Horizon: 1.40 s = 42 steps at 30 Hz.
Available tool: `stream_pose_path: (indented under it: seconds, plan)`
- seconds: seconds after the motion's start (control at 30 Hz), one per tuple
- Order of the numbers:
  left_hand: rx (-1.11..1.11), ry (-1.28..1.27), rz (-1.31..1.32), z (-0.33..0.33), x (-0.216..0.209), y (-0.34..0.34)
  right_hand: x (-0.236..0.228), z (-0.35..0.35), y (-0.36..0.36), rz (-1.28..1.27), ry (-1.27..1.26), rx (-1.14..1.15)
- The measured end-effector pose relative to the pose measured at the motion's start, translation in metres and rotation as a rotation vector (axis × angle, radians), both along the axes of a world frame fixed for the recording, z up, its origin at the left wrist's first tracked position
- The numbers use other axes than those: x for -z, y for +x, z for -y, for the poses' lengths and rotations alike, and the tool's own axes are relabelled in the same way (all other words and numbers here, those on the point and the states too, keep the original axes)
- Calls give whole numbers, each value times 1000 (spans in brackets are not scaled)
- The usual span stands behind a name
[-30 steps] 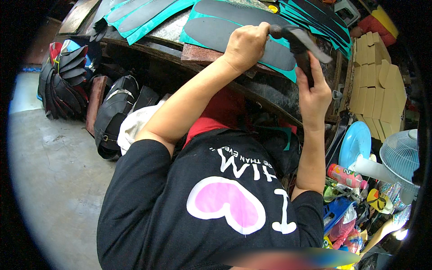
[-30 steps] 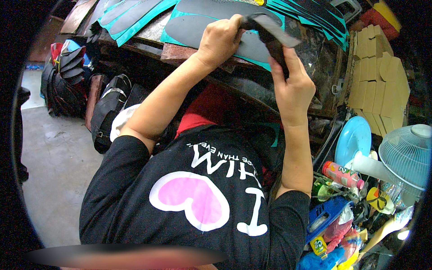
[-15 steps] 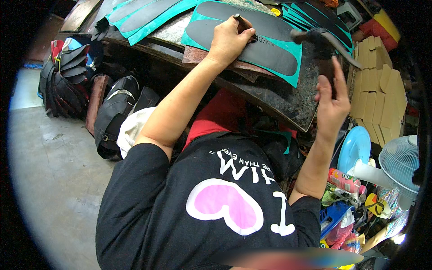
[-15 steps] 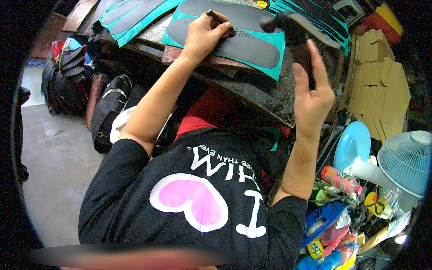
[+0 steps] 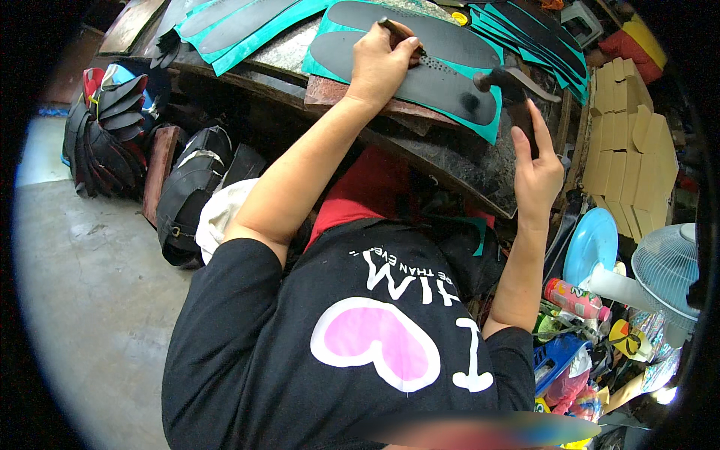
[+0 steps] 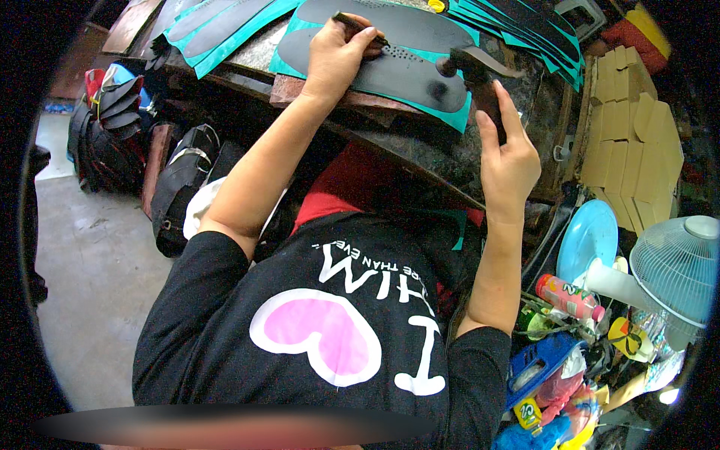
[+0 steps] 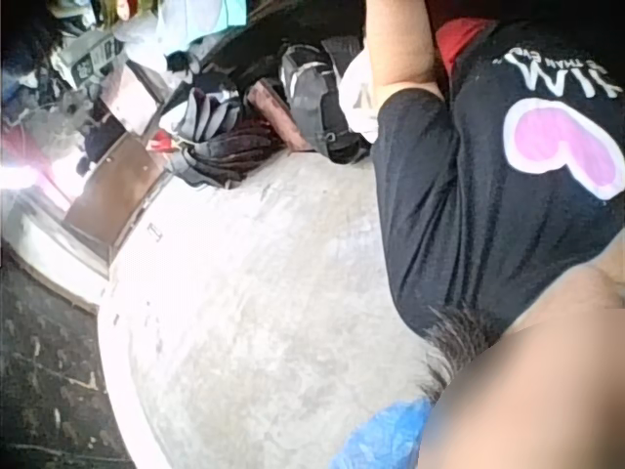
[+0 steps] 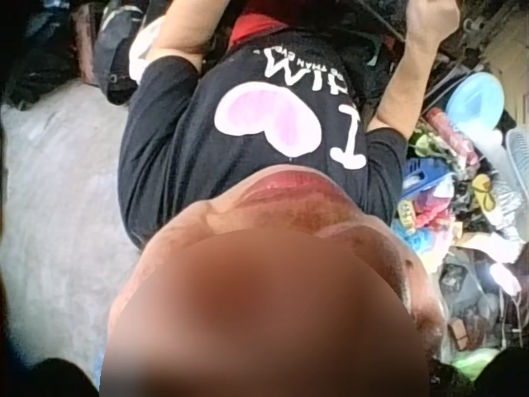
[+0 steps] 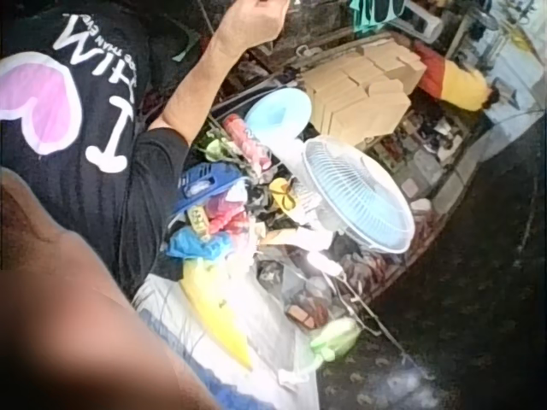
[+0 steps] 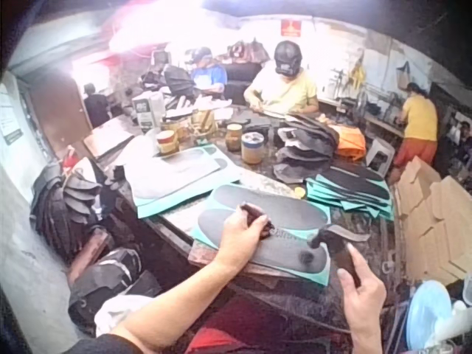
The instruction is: The person repeatedly uses a hammer and a small metal punch to create rows of holes along the edges of teal and black rubber insoles. They hold each insole steady with one hand while striking the punch with the other, then move to the next insole and repeat the process.
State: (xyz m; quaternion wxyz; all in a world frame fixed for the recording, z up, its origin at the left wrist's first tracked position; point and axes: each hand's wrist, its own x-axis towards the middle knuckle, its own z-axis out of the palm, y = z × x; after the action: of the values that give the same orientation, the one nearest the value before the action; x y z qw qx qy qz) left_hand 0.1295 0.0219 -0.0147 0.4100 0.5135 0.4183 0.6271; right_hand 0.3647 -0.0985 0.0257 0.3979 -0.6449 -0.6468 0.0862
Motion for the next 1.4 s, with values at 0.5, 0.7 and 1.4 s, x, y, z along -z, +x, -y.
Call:
stream_pose_path:
  seconds: [0.5, 0.7, 1.4]
  plan:
    - [-57, -152, -108, -30, -6, -112, 33, -37, 40, 526, 157, 0]
    - [-300, 6, -196, -19, 21, -94, 10, -60, -86, 607, 29, -395]
    - [-486, 345, -281, -32, -47, -211, -18, -51, -19, -342, -156, -725]
